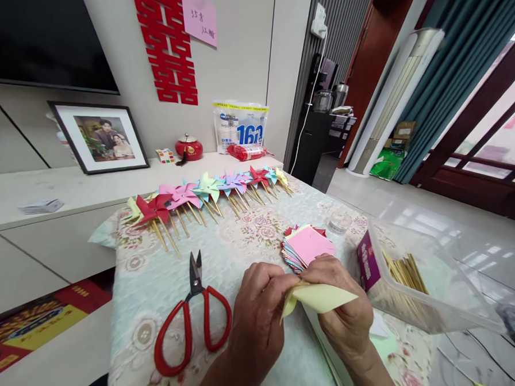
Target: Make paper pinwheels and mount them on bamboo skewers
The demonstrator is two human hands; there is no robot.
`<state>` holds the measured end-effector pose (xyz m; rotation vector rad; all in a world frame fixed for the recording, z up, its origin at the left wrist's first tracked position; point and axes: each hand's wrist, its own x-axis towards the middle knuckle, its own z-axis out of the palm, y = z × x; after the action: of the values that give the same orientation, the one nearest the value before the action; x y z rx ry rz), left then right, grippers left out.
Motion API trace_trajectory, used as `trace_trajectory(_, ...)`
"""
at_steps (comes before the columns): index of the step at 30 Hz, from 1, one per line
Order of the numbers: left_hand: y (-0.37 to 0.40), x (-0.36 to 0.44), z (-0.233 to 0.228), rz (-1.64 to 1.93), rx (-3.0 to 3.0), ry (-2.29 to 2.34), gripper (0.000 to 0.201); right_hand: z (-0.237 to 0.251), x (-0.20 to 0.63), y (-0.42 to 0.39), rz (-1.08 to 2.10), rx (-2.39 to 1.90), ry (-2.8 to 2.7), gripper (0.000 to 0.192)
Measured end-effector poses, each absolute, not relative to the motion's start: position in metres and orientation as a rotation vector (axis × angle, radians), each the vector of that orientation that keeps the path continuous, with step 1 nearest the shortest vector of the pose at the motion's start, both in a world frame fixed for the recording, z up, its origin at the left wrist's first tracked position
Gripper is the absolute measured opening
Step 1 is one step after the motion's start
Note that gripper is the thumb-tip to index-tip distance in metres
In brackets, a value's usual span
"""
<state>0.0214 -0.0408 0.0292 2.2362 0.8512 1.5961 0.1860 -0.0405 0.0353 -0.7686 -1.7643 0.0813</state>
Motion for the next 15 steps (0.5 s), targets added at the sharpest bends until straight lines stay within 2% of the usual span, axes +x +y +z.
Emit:
trace_trajectory(9,-0.0405,0.0238,0.0281,1.618,2.229,0.872,0.037,0.0415,0.1824,-0.0428,0.024,-0.831,-1.804,0.019)
trace_trajectory(15,-0.0365,0.0275,0.0221,1.548,2.075,0.868,0.026,0.0388,0.1855,-0.0403,0.046,-0.952,-1.836,0.017)
